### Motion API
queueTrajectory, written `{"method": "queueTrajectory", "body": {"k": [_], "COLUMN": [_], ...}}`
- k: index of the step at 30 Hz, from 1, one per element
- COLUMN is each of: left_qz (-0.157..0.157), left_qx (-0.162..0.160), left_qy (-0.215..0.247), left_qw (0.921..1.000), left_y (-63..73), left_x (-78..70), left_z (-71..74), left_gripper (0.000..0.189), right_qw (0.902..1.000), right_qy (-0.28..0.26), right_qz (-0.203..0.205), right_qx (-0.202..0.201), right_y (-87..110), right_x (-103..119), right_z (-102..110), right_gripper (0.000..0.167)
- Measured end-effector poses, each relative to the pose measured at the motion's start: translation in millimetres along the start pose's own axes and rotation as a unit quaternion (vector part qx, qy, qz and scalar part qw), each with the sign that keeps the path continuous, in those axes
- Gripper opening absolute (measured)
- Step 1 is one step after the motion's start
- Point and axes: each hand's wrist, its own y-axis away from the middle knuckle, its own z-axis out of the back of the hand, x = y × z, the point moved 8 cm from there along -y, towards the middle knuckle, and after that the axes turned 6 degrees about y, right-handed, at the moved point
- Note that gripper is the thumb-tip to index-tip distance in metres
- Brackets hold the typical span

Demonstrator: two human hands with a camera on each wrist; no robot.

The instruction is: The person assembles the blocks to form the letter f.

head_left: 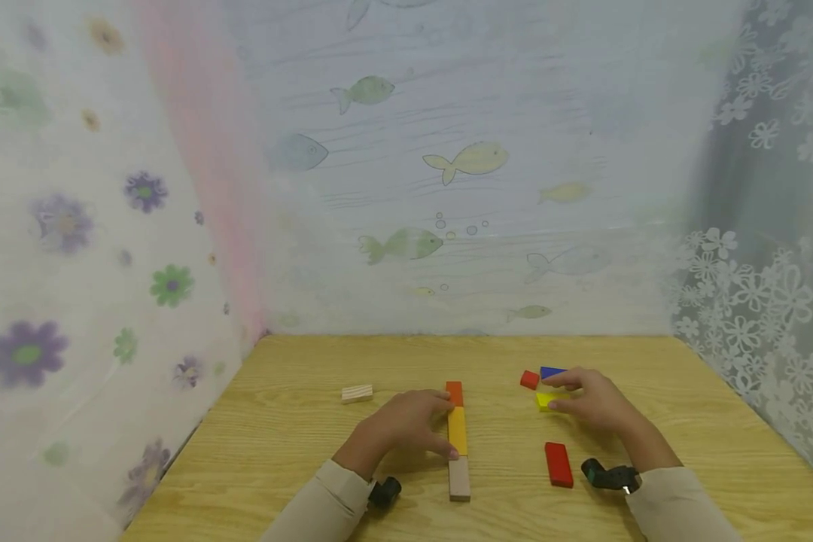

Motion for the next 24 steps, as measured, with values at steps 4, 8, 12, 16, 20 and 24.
{"method": "queueTrajectory", "body": {"k": [4, 8, 12, 16, 20, 24], "left_qz": [-0.005, -0.008, -0.007, -0.001, -0.005, -0.003], "left_qx": [-0.001, -0.006, -0.006, -0.003, -0.001, -0.002], "left_qy": [-0.005, -0.012, -0.014, -0.006, -0.011, -0.017], "left_qw": [1.0, 0.9999, 0.9999, 1.0, 0.9999, 0.9999], "left_y": [-1.4, -3.1, -2.8, -1.5, -2.4, -3.5], "left_x": [1.9, 4.4, 5.1, 6.2, 5.3, 4.4], "left_z": [-1.1, -1.9, -1.1, 0.2, -0.7, -2.1], "left_gripper": [0.083, 0.084, 0.085, 0.083, 0.083, 0.083], "right_qw": [0.9999, 0.9998, 0.9999, 0.9999, 0.9996, 0.9994], "right_qy": [0.005, 0.006, 0.008, 0.016, 0.027, 0.033], "right_qz": [-0.011, -0.016, -0.011, 0.004, 0.011, 0.01], "right_qx": [0.005, 0.01, 0.007, 0.005, -0.001, -0.004], "right_y": [-1.7, -2.0, -1.9, -3.1, -2.5, -1.5], "right_x": [-3, -2, 2, 8, 11, 11], "right_z": [-4, -6, -6, -7, -7, -7], "right_gripper": [0.046, 0.045, 0.044, 0.041, 0.037, 0.035]}}
